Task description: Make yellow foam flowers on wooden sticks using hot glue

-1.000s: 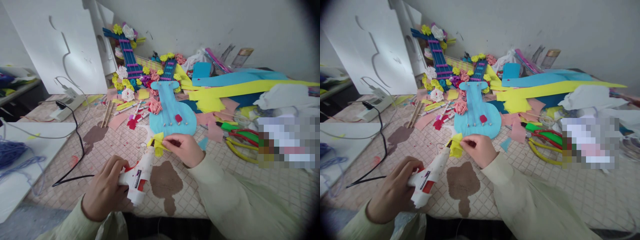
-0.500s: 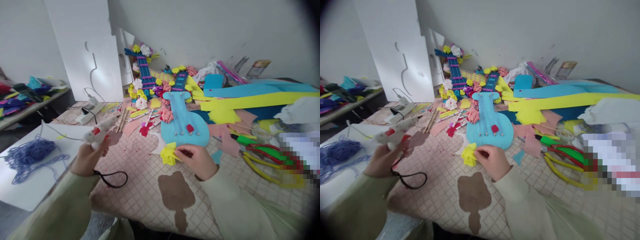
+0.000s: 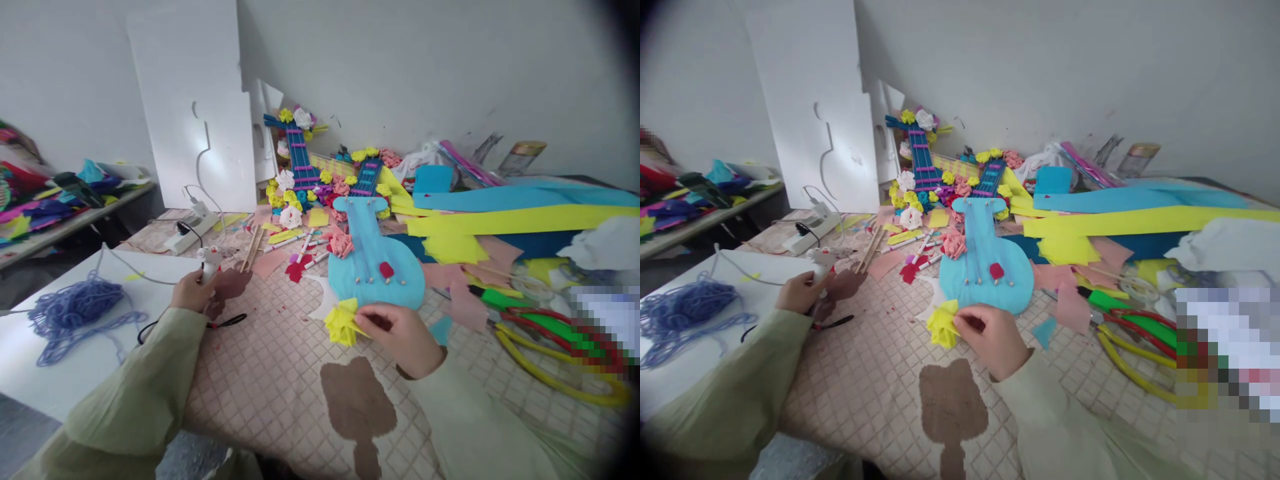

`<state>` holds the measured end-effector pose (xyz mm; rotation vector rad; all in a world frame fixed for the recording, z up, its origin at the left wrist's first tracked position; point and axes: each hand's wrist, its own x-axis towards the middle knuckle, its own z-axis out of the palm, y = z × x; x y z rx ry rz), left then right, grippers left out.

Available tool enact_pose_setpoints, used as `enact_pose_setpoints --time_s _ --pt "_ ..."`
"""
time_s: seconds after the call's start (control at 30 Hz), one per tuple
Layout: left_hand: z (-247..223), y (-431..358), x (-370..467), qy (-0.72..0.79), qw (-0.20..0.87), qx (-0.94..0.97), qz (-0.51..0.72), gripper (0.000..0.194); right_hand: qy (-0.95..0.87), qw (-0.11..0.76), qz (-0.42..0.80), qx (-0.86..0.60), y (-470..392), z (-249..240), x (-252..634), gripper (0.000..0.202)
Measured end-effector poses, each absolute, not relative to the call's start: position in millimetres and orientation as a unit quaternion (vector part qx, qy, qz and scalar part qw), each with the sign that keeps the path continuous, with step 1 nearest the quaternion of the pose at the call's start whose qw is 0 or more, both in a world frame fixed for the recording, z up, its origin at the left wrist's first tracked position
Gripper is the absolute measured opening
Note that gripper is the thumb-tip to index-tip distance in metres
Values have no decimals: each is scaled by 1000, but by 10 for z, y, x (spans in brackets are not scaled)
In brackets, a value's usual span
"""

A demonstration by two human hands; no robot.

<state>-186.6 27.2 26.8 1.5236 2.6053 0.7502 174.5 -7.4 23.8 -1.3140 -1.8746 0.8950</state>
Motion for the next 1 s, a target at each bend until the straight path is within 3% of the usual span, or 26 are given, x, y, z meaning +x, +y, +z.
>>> enact_pose_setpoints --time_s 0.1,0.23,0.3,0.43,0.63,0.83,1.0 --pt "301 107 -1866 827 -28 495 265 29 -720 334 346 -501 -78 247 1735 16" --pt "369 -277 -1687 766 -171 514 345 69 -715 333 364 -495 -83 245 1732 16" --pt "418 -481 -1441 704 -189 575 371 70 -707 341 377 -491 -85 239 1734 16" --pt "518 -635 -788 597 125 713 345 45 -689 352 418 -475 -89 241 1732 17" --pt "484 -178 -160 496 445 686 294 50 -641 377 491 -454 -75 318 1753 18" --pt "327 0 95 430 496 671 347 24 -600 398 520 -461 -29 367 1814 19" --pt "274 -47 127 407 538 618 405 23 -583 398 528 -472 -10 352 1822 19"
